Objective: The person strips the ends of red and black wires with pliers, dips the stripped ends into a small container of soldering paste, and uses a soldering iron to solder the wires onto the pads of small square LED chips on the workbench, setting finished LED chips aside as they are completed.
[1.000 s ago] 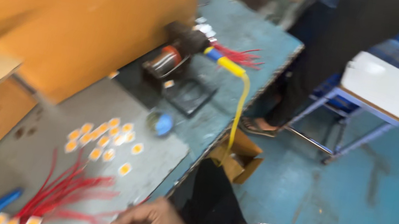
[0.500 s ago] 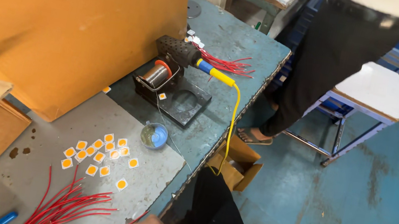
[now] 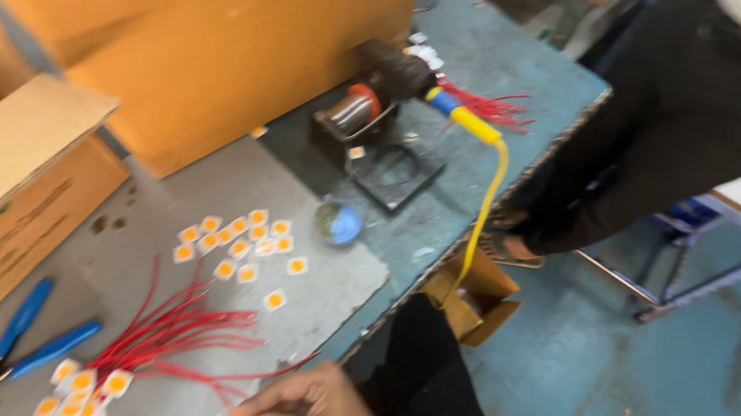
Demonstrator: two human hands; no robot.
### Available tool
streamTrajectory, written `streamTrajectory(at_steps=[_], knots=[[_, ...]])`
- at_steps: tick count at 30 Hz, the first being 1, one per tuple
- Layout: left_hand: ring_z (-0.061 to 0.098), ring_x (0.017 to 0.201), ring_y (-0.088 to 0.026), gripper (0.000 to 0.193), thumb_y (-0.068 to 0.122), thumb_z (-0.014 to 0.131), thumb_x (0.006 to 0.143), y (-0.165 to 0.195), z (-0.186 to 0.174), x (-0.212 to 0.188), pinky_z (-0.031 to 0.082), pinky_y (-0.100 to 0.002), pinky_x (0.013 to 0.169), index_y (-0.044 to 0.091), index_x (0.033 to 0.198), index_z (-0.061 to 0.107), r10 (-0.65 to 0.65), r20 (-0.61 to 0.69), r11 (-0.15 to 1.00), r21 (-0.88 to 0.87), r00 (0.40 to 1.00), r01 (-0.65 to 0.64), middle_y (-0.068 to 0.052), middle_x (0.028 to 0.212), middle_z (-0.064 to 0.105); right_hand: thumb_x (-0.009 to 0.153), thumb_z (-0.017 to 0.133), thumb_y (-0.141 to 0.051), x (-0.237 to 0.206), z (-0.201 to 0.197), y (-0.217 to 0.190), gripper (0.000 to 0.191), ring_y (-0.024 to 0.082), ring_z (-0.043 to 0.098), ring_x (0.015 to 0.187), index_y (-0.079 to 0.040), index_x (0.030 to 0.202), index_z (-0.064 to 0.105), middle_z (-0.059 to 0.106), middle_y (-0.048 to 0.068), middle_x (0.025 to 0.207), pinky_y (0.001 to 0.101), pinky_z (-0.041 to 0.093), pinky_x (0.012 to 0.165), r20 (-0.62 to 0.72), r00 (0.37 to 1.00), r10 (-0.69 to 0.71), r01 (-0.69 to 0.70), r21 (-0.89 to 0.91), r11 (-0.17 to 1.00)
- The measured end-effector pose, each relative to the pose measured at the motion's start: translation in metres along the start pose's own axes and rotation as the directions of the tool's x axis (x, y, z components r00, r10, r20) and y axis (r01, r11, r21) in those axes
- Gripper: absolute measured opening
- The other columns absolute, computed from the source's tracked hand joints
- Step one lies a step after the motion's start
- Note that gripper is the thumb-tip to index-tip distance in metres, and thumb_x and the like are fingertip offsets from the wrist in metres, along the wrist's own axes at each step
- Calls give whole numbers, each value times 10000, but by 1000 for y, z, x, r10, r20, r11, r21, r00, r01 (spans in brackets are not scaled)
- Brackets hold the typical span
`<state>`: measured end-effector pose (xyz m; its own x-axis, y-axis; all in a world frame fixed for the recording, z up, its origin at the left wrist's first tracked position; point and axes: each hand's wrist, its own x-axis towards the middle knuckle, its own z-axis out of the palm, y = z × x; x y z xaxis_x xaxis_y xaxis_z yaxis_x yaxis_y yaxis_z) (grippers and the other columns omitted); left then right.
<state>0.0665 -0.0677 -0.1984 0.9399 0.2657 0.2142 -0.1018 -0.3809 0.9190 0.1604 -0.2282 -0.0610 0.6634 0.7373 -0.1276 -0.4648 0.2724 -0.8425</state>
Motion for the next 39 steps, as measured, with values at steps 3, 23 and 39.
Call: streamTrajectory(at_steps=[3, 23, 39], knots=[[701, 583, -110, 288, 209, 581, 932, 6, -8, 0, 555, -259, 566, 15, 1031, 769, 73, 205, 993, -107, 976, -52, -44, 665, 753, 962, 708, -65, 1, -1, -12, 163, 113, 732, 928, 42, 1074, 759, 790, 102, 1022, 290, 593, 879, -27, 999, -41, 37, -138, 990], [716, 548, -125, 205, 126, 688, 910, 93, -20, 4, 587, -265, 529, -31, 989, 795, -349, -81, 933, -126, 934, 337, -87, 660, 764, 633, 936, -388, 91, -146, -86, 1236, 293, 322, 1421, -96, 1586, 205, 613, 39, 1453, 516, 149, 1075, -121, 815, -567, -110, -992, 55], [561, 519, -253, 203, 146, 694, 952, 170, -32, 52, 442, -338, 521, -35, 860, 702, -197, 85, 980, 29, 977, 195, -153, 637, 608, 779, 835, 90, 8, -73, -23, 1056, 269, 656, 1209, -270, 1551, 211, 520, 176, 1389, 379, 580, 1000, 243, 849, -470, 459, -780, 425]])
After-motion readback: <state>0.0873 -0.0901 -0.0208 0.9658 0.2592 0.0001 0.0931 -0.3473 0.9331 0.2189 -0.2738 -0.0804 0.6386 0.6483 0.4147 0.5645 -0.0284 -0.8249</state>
